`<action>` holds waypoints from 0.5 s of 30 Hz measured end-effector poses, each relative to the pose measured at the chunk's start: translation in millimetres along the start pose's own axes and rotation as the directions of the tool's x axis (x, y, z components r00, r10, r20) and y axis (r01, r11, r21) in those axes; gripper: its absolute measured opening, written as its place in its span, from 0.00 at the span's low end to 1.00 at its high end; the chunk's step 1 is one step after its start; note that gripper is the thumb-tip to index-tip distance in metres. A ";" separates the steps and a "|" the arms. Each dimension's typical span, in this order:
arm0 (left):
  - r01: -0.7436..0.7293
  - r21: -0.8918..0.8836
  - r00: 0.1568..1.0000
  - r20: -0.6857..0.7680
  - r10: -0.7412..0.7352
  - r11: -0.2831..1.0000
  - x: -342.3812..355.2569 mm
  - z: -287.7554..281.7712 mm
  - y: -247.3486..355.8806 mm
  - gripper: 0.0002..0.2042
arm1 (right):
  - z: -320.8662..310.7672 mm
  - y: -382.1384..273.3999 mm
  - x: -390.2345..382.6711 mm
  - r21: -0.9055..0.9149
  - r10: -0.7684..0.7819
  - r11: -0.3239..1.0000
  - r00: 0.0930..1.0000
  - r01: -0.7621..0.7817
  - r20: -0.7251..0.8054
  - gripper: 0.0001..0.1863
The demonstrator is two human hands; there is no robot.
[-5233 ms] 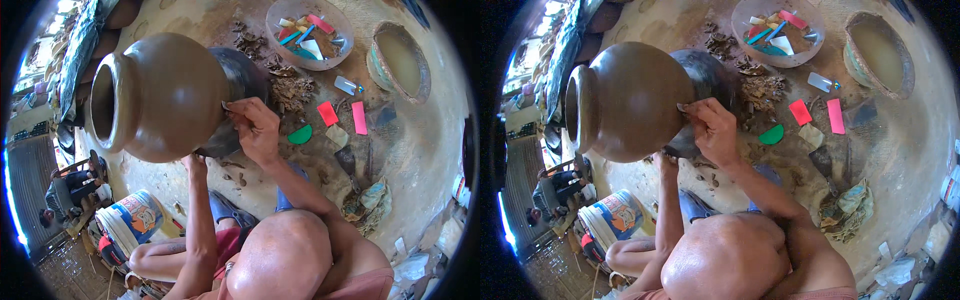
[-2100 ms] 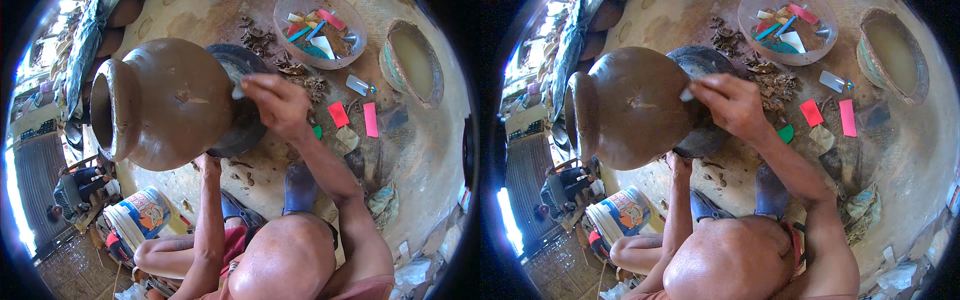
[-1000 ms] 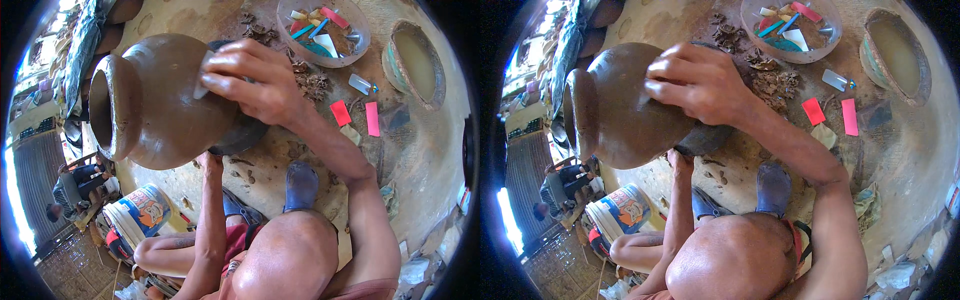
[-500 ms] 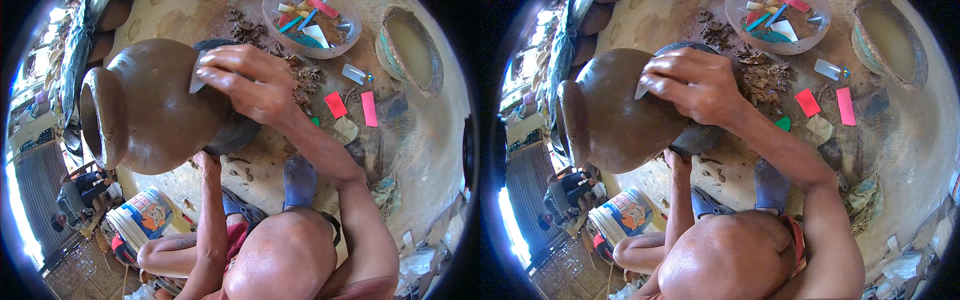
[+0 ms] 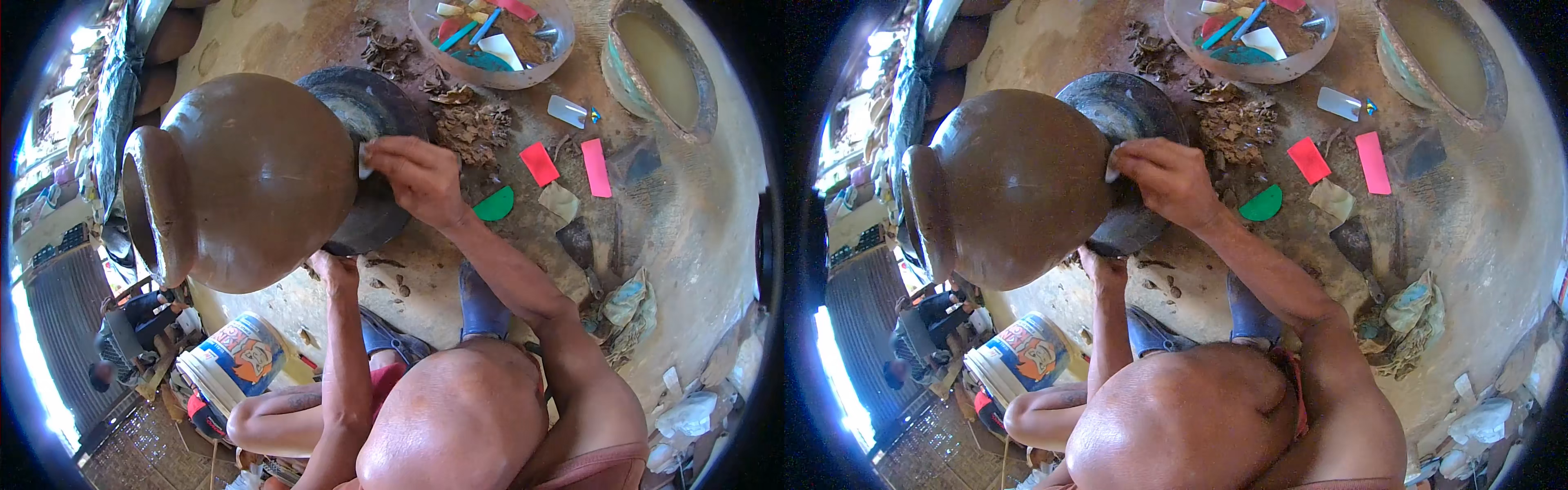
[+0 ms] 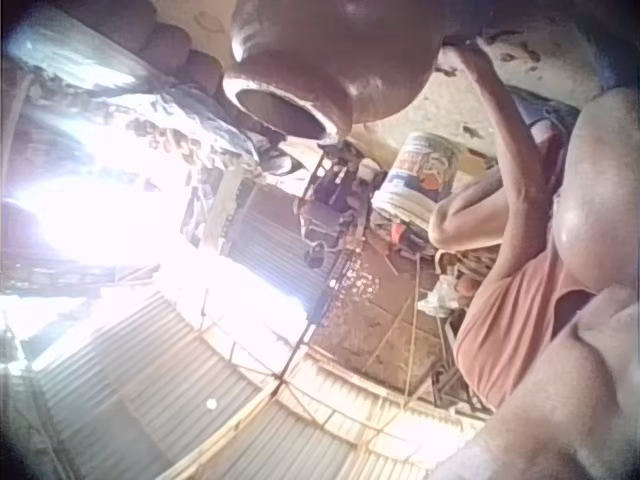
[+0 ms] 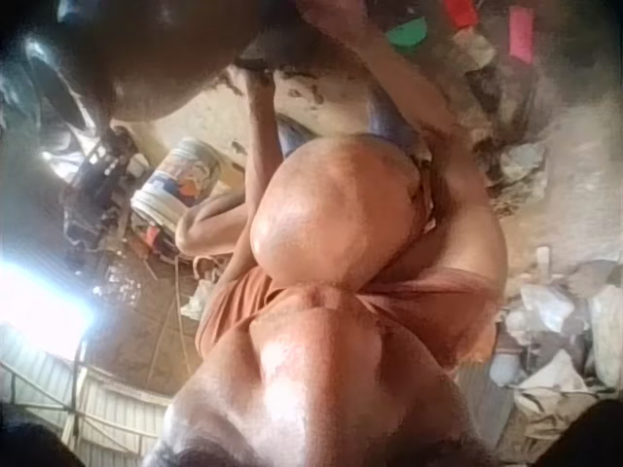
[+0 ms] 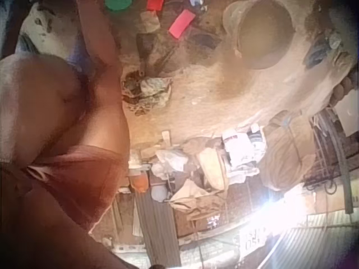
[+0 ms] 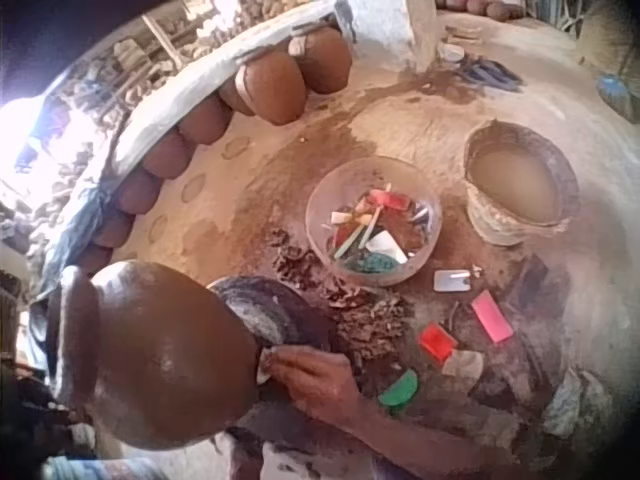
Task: The person smooths the exterior surface of a large clay pot using plastic scrapers and a piece of cloth while it rotates on a wheel.
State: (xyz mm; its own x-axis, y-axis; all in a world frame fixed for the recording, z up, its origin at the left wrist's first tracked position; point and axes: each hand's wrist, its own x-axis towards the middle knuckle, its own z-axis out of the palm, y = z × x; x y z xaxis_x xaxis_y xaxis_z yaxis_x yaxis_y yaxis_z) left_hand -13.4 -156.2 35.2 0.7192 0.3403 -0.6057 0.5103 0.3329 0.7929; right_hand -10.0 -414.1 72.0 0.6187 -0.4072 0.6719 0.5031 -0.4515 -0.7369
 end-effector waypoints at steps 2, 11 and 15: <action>-0.019 -0.003 0.999 0.042 0.019 1.000 12.5 -7.6 0.6 0.28 | -2.5 2.2 5.1 -0.021 0.182 0.983 0.983 -0.182 -0.021 0.16; -0.069 0.061 0.968 0.246 0.052 0.996 108.3 -60.1 -3.3 0.25 | 33.6 -6.9 -12.5 -0.137 0.720 0.692 0.665 -0.709 0.199 0.10; -0.546 0.463 0.832 0.399 0.386 0.698 116.4 -85.3 -9.4 0.25 | 31.7 -32.0 3.2 -0.039 0.736 0.671 0.658 -0.741 0.159 0.10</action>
State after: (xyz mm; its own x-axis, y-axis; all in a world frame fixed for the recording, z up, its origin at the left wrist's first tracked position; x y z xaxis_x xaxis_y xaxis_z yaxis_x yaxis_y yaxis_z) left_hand 25.3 -44.7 -48.4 0.9834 0.0607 -0.1712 0.1815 -0.3607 0.9148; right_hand -5.0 -375.8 95.4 0.8735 -0.4736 -0.1123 -0.1448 -0.0324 -0.9889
